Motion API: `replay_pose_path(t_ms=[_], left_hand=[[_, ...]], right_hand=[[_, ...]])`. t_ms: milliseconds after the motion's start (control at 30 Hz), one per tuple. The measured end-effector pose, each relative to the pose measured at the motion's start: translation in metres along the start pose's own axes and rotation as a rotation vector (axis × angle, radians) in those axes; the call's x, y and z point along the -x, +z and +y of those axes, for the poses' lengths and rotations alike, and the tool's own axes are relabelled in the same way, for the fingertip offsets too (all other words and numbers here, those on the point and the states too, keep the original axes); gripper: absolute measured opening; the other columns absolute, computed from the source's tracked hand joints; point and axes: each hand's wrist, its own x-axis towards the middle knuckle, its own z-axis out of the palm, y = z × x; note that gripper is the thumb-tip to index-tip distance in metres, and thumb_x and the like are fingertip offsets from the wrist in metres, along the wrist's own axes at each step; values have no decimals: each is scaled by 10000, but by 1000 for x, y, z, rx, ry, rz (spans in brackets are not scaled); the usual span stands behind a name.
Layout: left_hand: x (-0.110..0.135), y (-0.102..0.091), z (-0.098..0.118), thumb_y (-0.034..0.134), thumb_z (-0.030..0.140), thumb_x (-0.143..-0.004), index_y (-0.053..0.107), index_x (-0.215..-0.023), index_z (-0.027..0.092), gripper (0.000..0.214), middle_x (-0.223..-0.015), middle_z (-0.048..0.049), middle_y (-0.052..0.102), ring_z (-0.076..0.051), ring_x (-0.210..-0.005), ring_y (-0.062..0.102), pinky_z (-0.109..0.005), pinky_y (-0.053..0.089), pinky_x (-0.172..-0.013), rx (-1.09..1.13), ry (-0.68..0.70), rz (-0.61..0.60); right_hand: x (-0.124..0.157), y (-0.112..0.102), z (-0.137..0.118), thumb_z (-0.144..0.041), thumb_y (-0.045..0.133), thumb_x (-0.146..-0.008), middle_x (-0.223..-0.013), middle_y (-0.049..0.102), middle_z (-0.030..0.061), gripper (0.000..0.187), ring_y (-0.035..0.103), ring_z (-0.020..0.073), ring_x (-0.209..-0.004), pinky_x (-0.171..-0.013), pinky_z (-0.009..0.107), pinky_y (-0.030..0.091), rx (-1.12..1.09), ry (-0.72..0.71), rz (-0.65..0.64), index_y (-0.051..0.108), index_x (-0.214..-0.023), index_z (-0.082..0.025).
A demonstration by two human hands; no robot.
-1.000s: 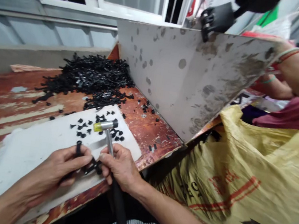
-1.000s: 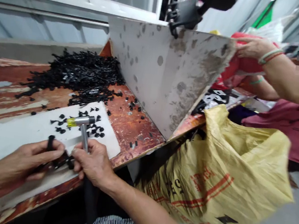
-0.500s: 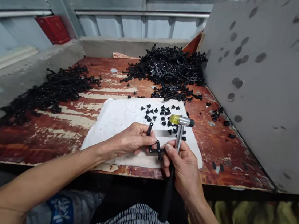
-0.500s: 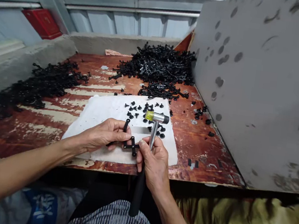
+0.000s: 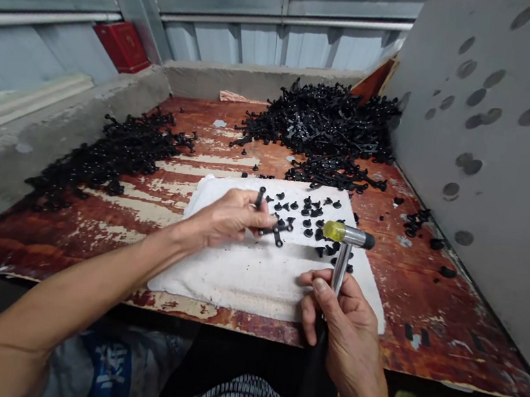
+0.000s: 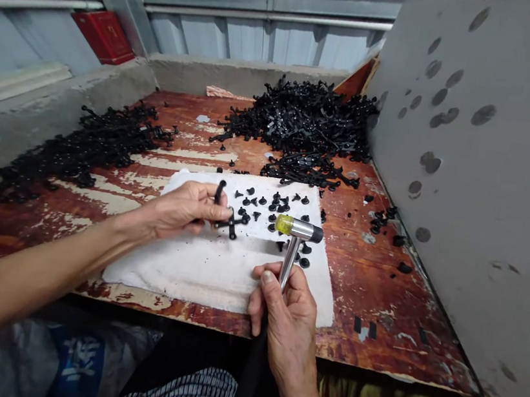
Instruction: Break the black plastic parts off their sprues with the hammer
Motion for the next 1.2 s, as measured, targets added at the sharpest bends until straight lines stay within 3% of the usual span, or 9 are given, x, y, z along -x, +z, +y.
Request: replay_pose_path(t_ms=[100,267,667,1200], left_hand=[[-17,-14,3,743,76,-670,539,-633,128,214,-540,8,557,-46,-399,491,-147,144,-306,50,-30,104],[-31,-23,-2,739,37,-677,562,-595,102,205,-552,-19,570,-43,-370,494,-163,154,-300,91,-104,140],[-40,-27,-4,719,29,-689,583,-619,100,169,-564,-33,610,-74,-374,559,-155,164,-278,98,-180,107],[-45,-28,-5,704,59,-691,579,-589,123,173,-466,-8,543,-42,-331,429,-163,181,-277,38,-205,77]], right_hand=[[1,0,0,-442,698,-765,-611,625,-26,289,397,40,-321,-314,171,306,9,-3,14,561,-827,-195],[2,0,1,-427,720,-744,-713,652,-8,284,429,39,-342,-296,165,327,7,2,45,575,-825,-197],[3,0,-2,-408,716,-757,-673,642,-14,265,431,42,-337,-309,172,338,25,41,40,575,-843,-200],[2,-1,-2,-391,709,-772,-648,625,-23,227,433,34,-338,-332,167,327,27,24,31,595,-828,-203]])
